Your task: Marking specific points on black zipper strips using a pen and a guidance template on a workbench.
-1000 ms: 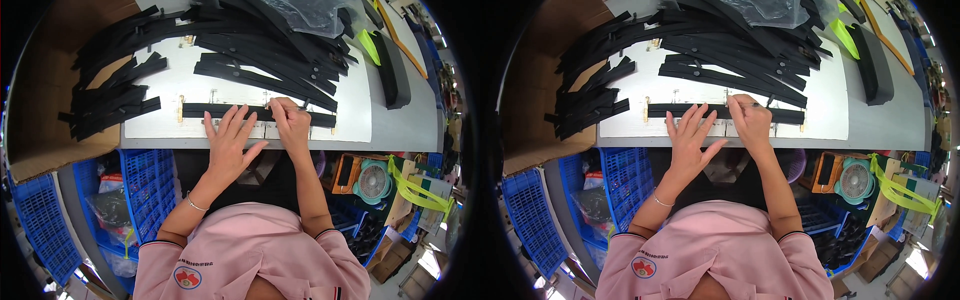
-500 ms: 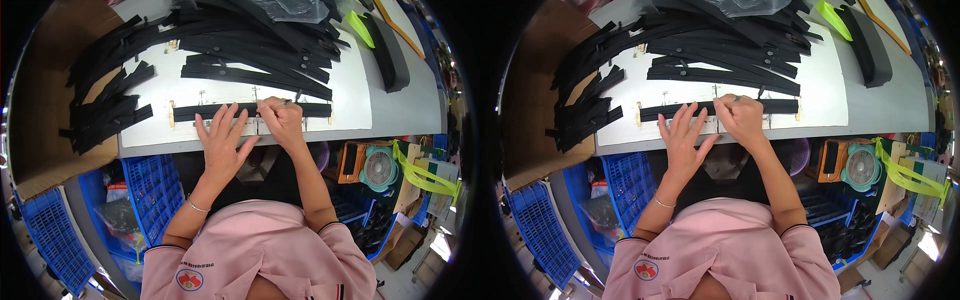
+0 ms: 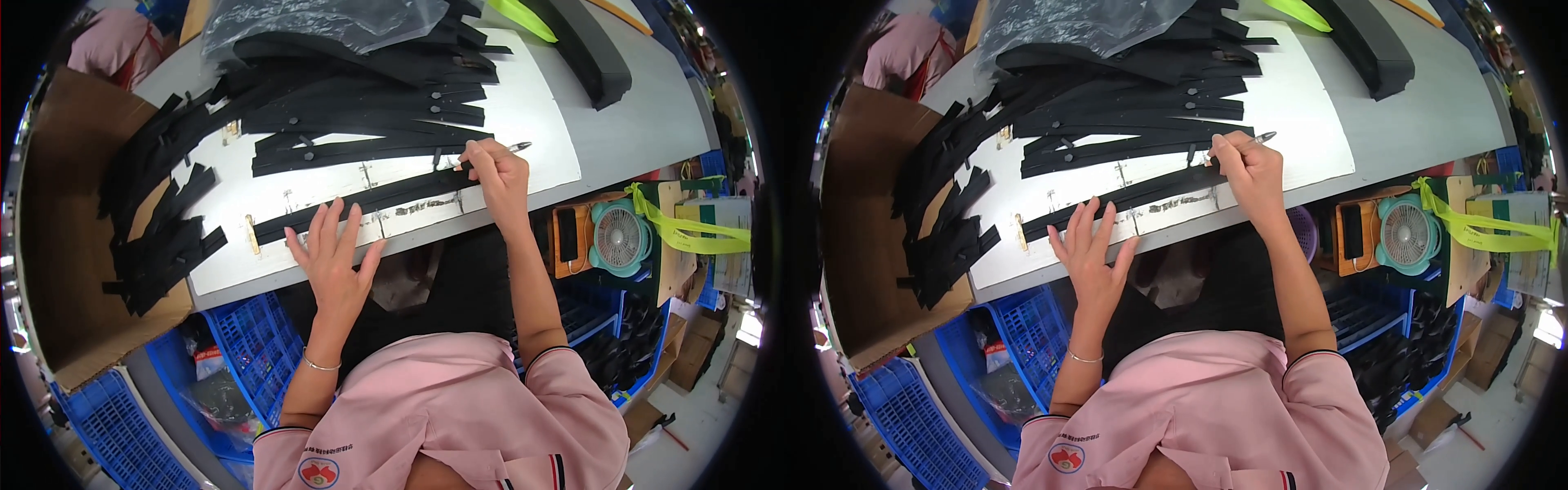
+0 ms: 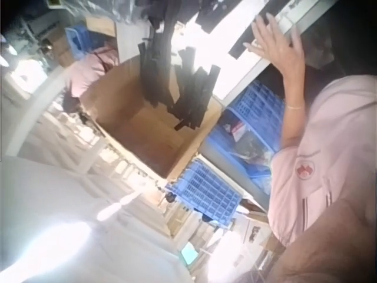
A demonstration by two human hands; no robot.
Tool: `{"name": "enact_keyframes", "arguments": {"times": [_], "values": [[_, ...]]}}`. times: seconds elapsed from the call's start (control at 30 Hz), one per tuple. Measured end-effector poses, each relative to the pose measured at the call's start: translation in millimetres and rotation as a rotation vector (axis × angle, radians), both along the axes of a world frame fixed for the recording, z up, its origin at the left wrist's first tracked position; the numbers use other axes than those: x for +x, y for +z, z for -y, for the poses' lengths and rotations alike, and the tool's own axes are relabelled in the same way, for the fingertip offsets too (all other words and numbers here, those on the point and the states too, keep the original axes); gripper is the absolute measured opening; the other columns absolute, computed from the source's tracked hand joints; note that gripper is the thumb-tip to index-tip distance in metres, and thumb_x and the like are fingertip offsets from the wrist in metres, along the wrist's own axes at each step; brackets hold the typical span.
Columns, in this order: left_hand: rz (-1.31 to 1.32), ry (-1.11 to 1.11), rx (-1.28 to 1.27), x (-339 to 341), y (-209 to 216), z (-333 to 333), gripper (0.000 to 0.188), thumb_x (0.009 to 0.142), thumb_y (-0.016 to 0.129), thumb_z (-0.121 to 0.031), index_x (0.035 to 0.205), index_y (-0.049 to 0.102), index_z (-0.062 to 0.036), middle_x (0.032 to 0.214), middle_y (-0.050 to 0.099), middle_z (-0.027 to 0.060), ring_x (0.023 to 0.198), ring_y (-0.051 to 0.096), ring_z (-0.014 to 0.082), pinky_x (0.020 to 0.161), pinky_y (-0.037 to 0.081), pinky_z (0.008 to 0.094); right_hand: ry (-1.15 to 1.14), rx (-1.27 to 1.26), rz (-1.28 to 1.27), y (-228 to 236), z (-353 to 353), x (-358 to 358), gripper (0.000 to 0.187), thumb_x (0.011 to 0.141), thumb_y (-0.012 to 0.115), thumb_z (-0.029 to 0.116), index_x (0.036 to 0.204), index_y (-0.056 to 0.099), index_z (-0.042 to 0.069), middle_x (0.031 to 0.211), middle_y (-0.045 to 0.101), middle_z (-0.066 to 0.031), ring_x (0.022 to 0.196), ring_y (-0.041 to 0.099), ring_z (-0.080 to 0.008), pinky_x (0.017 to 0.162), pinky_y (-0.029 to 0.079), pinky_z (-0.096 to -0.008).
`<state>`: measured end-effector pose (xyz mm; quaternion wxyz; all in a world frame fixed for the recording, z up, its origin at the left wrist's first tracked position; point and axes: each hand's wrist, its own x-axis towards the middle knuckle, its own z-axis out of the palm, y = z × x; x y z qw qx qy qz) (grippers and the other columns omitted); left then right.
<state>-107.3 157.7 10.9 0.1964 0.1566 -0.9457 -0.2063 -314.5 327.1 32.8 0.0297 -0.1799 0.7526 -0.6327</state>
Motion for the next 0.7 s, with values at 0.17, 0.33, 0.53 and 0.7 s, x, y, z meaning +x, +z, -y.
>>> {"name": "enact_keyframes", "arguments": {"times": [0.17,0.33,0.53,0.7], "values": [[-0.01,-0.014,0.08,-11,9,-10,0.054,0.085,0.083,-0.028,0.134,0.069,-0.0071,0.149,0.056,0.0133,0.144,0.046,0.0334,0.124,0.008,0.0618,0.068,0.075,-0.004,-15,-8,-8,0.026,0.101,0.068,0.014,0.083,0.072,-0.004,0.069,0.067,-0.001,0.062,0.055,-0.0051,0.057,0.042,-0.0235],[-0.137,-0.2,0.187,-61,20,-37,0.04,0.087,0.081,-0.018,0.125,0.072,-0.008,0.137,0.064,0.009,0.131,0.057,0.0295,0.124,0.022,0.0556,0.079,0.043,-0.047,-18,-6,-7,0.025,0.101,0.068,0.013,0.084,0.071,-0.005,0.07,0.066,-0.0021,0.062,0.054,-0.0052,0.056,0.042,-0.0249],[-0.205,-0.206,0.174,-109,3,-48,0.022,0.086,0.08,-0.013,0.107,0.075,-0.0074,0.119,0.068,0.0073,0.114,0.061,0.0287,0.117,0.034,0.0521,0.096,0.018,-0.042,-21,-6,-7,0.024,0.101,0.067,0.012,0.085,0.069,-0.006,0.071,0.066,-0.0047,0.06,0.052,-0.0072,0.055,0.042,-0.0271],[-0.225,-0.177,0.146,-111,1,-51,0.019,0.085,0.079,-0.011,0.103,0.076,-0.0069,0.116,0.068,0.0077,0.112,0.061,0.029,0.114,0.037,0.0516,0.115,0.098,-0.141,-24,-7,-10,0.023,0.099,0.069,0.012,0.083,0.068,-0.004,0.073,0.068,-0.0064,0.056,0.057,-0.0163,0.054,0.044,-0.0291]]}}
